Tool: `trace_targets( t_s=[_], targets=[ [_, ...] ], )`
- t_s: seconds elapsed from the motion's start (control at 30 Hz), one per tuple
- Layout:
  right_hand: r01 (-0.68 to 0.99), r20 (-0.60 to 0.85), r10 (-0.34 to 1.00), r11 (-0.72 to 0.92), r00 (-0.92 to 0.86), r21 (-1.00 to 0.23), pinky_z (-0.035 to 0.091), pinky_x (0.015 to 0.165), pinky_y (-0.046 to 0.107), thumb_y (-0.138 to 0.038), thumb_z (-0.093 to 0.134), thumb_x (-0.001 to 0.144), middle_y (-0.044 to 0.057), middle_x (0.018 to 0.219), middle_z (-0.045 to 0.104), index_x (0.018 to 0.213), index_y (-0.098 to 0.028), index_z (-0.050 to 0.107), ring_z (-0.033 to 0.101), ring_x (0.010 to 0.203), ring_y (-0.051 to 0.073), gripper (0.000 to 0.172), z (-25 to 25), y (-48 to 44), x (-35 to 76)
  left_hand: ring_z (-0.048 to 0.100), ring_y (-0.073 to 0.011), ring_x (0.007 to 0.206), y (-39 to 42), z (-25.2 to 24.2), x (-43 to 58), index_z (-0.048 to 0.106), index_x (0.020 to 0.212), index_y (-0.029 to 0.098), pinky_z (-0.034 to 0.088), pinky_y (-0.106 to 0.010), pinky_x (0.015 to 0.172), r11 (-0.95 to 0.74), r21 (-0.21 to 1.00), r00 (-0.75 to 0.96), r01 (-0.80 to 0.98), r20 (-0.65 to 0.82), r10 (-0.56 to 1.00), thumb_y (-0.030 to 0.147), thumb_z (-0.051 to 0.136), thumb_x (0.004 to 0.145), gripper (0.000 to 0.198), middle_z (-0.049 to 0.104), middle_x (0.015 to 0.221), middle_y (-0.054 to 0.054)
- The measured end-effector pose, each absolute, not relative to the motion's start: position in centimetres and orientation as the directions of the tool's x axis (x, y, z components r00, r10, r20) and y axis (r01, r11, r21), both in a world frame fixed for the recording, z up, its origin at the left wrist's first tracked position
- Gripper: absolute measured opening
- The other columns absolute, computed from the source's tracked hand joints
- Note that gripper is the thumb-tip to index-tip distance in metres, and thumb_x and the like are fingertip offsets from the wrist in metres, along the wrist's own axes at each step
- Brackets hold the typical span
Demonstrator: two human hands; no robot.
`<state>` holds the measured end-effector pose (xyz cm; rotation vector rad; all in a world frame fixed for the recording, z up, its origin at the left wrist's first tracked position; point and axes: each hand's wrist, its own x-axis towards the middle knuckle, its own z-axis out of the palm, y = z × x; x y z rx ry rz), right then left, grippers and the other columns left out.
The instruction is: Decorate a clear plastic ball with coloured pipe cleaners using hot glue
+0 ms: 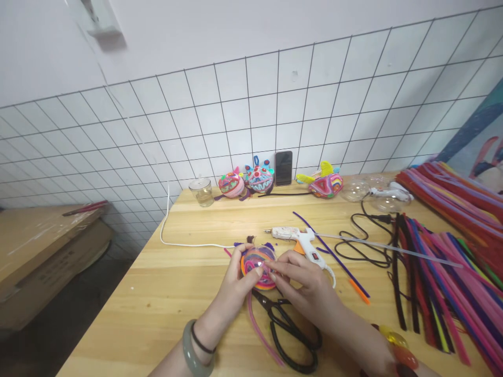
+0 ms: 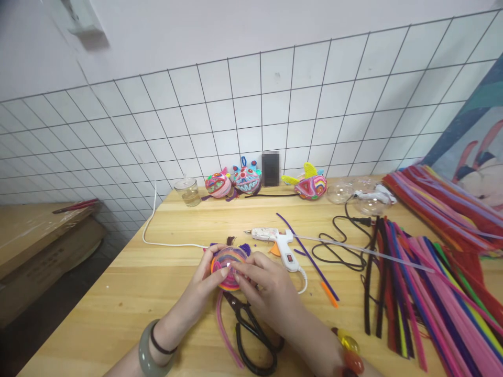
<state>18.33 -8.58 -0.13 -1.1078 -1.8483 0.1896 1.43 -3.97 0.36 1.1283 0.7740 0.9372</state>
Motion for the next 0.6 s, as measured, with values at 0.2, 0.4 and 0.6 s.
trace_targets(
  t_s=[0.2,0.4,0.6],
  targets=[
    [0.594,0.640,0.754,0.585,-0.148,-0.552,0.054,0.064,0.029,-0.013,0.055,0.091,0.005,0.083,0.064,0.109,-0.023,0.069,0.063,0.073,0.018,0.025,-0.17,-8.57,18.31,0.061,-0.0215,0.096,-3.99,0.37,1.43,0.055,0.107,0.024,0.047,-0.033,0.085,0.133,0.967,0.413,-0.216,-0.033,0.910,0.034,0.075,0.073,0.040,0.066,0.102,-0.003],
    [0.593,0.628,0.764,0.576,-0.147,-0.563,0.053,0.063,0.030,-0.013,0.054,0.091,0.007,0.082,0.064,0.107,-0.021,0.070,0.062,0.073,0.018,0.024,-0.06,-8.62,18.31,0.060,-0.0200,0.095,-3.94,0.29,1.36,0.052,0.109,0.024,0.046,-0.033,0.086,0.143,0.968,0.422,-0.205,-0.044,0.906,0.033,0.074,0.074,0.042,0.065,0.101,-0.003],
    [0.601,0.631,0.761,0.577,-0.151,-0.553,0.053,0.062,0.031,-0.013,0.054,0.091,0.007,0.081,0.064,0.107,-0.019,0.071,0.062,0.072,0.019,0.023,0.11,-8.71,18.25,0.059,-0.0191,0.095,-3.93,0.36,1.40,0.050,0.110,0.024,0.046,-0.032,0.087,0.140,0.970,0.432,-0.197,-0.042,0.901,0.035,0.073,0.075,0.043,0.065,0.102,-0.003]
  ],
)
